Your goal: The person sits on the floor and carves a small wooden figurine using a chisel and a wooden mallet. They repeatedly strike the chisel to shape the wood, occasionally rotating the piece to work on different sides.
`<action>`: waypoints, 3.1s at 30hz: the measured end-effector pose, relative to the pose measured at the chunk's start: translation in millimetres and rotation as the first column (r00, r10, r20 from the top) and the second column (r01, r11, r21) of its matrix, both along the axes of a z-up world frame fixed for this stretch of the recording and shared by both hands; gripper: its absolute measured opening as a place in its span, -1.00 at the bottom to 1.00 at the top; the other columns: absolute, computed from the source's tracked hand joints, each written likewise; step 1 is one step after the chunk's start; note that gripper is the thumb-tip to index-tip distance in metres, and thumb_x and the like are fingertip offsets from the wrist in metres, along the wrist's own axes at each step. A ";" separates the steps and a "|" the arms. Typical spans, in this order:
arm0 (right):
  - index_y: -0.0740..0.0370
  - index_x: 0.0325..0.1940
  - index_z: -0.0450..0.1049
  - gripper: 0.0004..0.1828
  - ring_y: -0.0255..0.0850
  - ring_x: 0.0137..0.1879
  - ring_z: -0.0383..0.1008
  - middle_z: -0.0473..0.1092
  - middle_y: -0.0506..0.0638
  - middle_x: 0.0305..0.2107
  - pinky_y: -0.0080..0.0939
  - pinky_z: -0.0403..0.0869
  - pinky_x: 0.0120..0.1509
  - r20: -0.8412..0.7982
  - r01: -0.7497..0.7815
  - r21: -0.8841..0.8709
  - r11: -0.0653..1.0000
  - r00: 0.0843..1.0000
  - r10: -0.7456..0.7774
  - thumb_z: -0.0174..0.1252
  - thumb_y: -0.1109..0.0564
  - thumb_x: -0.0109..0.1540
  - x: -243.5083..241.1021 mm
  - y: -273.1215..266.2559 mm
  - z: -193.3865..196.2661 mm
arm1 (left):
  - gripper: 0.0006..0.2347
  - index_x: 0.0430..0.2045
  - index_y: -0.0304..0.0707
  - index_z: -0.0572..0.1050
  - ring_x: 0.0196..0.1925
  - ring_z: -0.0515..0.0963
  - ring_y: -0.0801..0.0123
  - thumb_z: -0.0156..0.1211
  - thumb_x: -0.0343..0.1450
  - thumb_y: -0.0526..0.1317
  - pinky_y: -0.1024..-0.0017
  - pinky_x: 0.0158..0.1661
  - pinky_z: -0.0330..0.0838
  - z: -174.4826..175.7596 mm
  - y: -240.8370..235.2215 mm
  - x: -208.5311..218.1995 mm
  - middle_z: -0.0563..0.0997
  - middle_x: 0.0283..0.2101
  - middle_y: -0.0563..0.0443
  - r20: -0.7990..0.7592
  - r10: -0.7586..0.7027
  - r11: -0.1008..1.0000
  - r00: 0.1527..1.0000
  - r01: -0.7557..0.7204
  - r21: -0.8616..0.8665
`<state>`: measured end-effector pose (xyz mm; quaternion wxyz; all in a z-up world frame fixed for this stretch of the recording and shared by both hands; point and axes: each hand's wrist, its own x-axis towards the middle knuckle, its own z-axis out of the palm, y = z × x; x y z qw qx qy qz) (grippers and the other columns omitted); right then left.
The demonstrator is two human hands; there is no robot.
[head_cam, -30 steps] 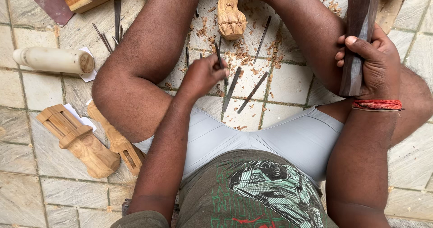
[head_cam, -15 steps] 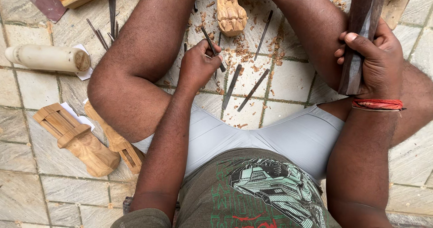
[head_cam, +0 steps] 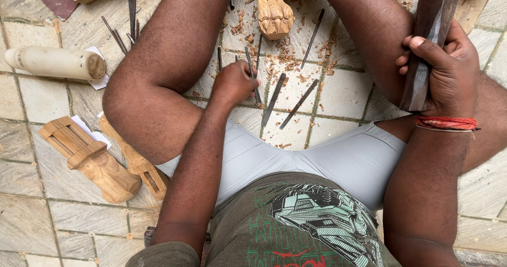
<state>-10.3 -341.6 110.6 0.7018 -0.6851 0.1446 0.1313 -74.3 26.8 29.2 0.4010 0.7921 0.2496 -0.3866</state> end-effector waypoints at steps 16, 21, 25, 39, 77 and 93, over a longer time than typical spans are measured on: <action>0.43 0.41 0.37 -0.52 -0.27 -0.27 0.59 0.55 0.10 -0.23 -0.32 0.61 -0.21 -0.015 0.016 -0.007 1.000 1.000 -0.016 0.26 0.33 0.41 0.8 12.0 11.0 | -0.88 -0.23 -0.14 0.46 -0.31 0.67 0.56 0.23 0.42 -0.29 0.53 -0.31 0.65 -5.1 -5.9 3.8 0.63 -0.33 0.10 0.338 0.402 0.857 0.851 -0.221 -0.465; 0.39 0.30 0.39 -0.55 -0.30 -0.35 0.57 0.54 0.04 -0.27 -0.37 0.58 -0.28 -0.057 0.060 -0.030 0.998 0.996 -0.061 0.25 0.31 0.32 2.2 23.2 23.2 | -0.86 -0.37 -0.23 0.47 -0.24 0.62 0.43 0.34 0.47 -0.42 0.51 -0.24 0.67 -14.3 -7.0 19.6 0.62 -0.25 -0.05 0.595 0.437 0.878 0.674 -0.178 -0.444; 0.40 0.35 0.38 -0.52 -0.28 -0.34 0.58 0.55 0.06 -0.27 -0.34 0.59 -0.25 -0.063 0.068 -0.001 0.998 0.996 -0.068 0.25 0.33 0.34 2.3 25.0 24.6 | -0.90 -0.37 -0.15 0.41 -0.12 0.75 0.44 0.11 0.44 -0.42 0.47 -0.13 0.72 -20.7 -14.4 39.6 0.63 -0.16 0.00 0.478 0.657 0.712 0.584 -0.271 -0.648; 0.41 0.40 0.37 -0.50 -0.28 -0.38 0.58 0.53 0.08 -0.31 -0.38 0.58 -0.31 -0.068 0.054 -0.040 0.998 0.996 -0.056 0.26 0.34 0.37 1.9 20.1 20.3 | -0.87 -0.34 -0.21 0.45 -0.18 0.71 0.38 0.31 0.39 -0.39 0.51 -0.22 0.74 -15.5 -22.8 43.5 0.66 -0.22 -0.12 0.463 0.675 0.725 0.575 -0.399 -0.562; 0.26 0.13 0.50 -0.57 -0.03 -0.13 0.52 0.45 0.11 -0.17 -0.02 0.46 -0.15 0.308 0.057 -0.932 0.359 0.648 0.697 0.38 0.28 0.18 0.6 87.1 62.4 | -0.93 -0.28 -0.27 0.61 -0.37 0.70 0.17 0.33 0.42 -0.37 0.28 -0.41 0.62 4.4 -11.7 106.3 0.66 -0.38 -0.14 0.683 -0.655 0.754 0.321 0.328 0.569; 0.23 0.42 0.40 -0.34 -0.10 -0.07 0.55 0.45 0.17 0.05 -0.16 0.57 -0.12 0.298 -0.016 -0.898 0.440 0.714 0.633 0.42 0.28 0.25 -14.4 86.7 43.7 | -0.85 -0.22 -0.29 0.59 -0.40 0.72 0.16 0.33 0.37 -0.42 0.32 -0.44 0.65 10.3 -17.7 106.9 0.65 -0.38 -0.19 0.584 -0.768 0.641 0.263 0.317 0.699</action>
